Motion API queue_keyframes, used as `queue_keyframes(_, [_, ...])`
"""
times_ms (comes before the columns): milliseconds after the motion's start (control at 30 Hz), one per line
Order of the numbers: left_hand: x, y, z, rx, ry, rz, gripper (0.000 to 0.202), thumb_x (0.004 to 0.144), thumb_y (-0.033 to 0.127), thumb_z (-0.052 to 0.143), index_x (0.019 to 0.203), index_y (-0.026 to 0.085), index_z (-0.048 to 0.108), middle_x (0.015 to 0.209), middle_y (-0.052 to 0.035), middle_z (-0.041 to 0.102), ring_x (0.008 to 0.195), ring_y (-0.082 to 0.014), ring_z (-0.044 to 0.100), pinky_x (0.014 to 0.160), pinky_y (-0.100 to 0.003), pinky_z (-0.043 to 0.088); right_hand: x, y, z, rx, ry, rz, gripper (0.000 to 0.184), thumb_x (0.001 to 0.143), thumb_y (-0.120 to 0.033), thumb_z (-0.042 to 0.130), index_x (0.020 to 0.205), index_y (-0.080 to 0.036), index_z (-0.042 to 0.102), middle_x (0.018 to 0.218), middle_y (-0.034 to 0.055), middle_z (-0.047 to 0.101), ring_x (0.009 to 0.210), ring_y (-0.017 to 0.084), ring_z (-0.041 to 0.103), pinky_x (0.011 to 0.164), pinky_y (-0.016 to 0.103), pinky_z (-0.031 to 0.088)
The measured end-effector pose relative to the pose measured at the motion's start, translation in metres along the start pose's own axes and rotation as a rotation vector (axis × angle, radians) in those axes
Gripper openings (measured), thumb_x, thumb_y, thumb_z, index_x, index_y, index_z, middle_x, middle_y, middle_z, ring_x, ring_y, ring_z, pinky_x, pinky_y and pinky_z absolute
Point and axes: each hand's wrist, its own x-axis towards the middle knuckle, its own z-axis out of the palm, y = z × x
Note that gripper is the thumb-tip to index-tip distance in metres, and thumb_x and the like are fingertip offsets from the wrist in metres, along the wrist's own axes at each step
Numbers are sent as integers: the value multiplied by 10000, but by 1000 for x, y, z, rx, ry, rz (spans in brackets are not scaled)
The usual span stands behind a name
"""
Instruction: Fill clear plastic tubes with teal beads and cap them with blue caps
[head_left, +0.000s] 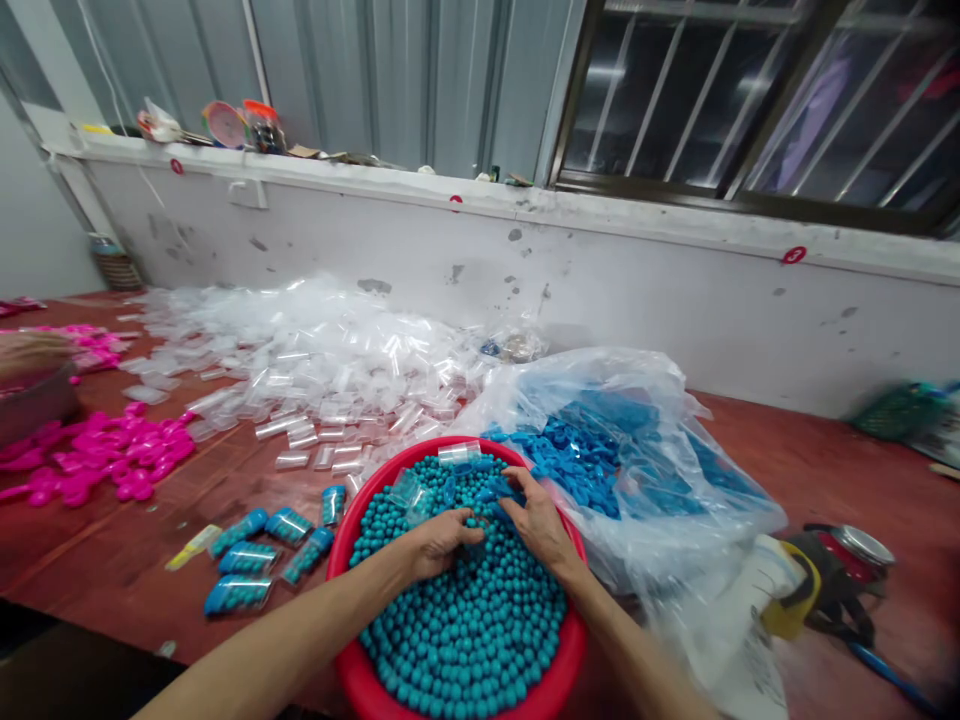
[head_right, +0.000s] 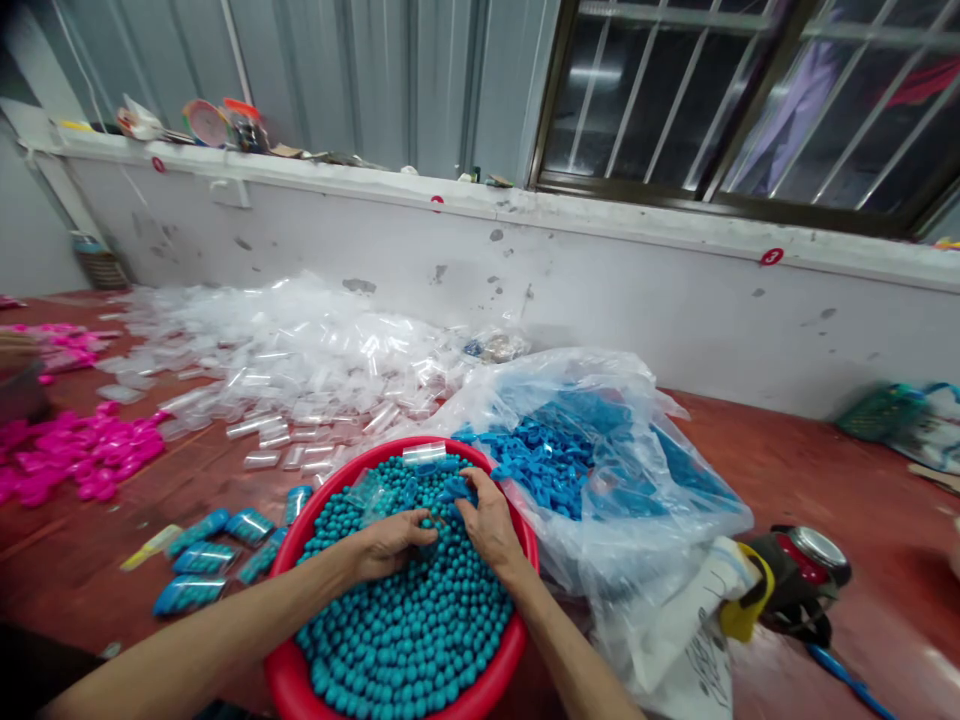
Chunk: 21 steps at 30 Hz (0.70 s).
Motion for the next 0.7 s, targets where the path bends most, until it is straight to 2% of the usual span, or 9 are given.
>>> queue_keyframes(100, [-13, 5, -3, -98, 1, 25, 331, 533, 274, 674, 798, 157, 512, 626, 45, 503, 572, -90, 484, 598, -241, 385, -6, 0, 0, -175, -37, -48, 325, 750, -117, 431, 1063, -168, 504, 1049, 80, 560, 1010, 194, 504, 890, 337, 376])
queue_keyframes(267, [-26, 6, -2, -124, 59, 93, 281, 595, 260, 665, 815, 139, 538, 633, 38, 526, 580, -80, 463, 596, -222, 343, -16, -14, -4, -405, -134, 5, 293, 797, -141, 411, 1079, -169, 483, 945, 74, 616, 834, 201, 591, 703, 283, 438])
queue_keyframes(333, [-28, 5, 0, -68, 109, 147, 258, 613, 256, 653, 817, 142, 545, 611, 52, 508, 572, -73, 440, 573, -210, 320, -19, -21, -5, -458, -165, -36, 291, 811, -160, 420, 1093, -185, 491, 919, 63, 622, 831, 203, 591, 694, 277, 436])
queue_keyframes(467, [-32, 4, 5, 58, 153, 234, 261, 643, 338, 615, 793, 145, 521, 556, 70, 470, 525, -71, 425, 522, -205, 309, -25, -30, -1, -427, -229, -173, 327, 843, -191, 403, 1157, -192, 495, 961, 81, 602, 929, 213, 539, 781, 315, 431])
queue_keyframes(600, [-36, 1, 1, 93, 142, 172, 336, 672, 464, 544, 817, 173, 457, 549, 67, 500, 448, -81, 466, 425, -192, 297, -31, -27, -1, -243, -326, -238, 380, 860, -123, 322, 1176, -231, 502, 953, 52, 606, 886, 164, 547, 780, 283, 443])
queue_keyframes(700, [-39, -2, -6, 155, 201, 141, 333, 705, 477, 491, 853, 184, 439, 566, 57, 531, 400, -78, 474, 355, -169, 234, -36, -23, -7, -279, -388, -236, 378, 841, -138, 369, 1170, -253, 515, 964, 47, 620, 879, 179, 556, 767, 304, 448])
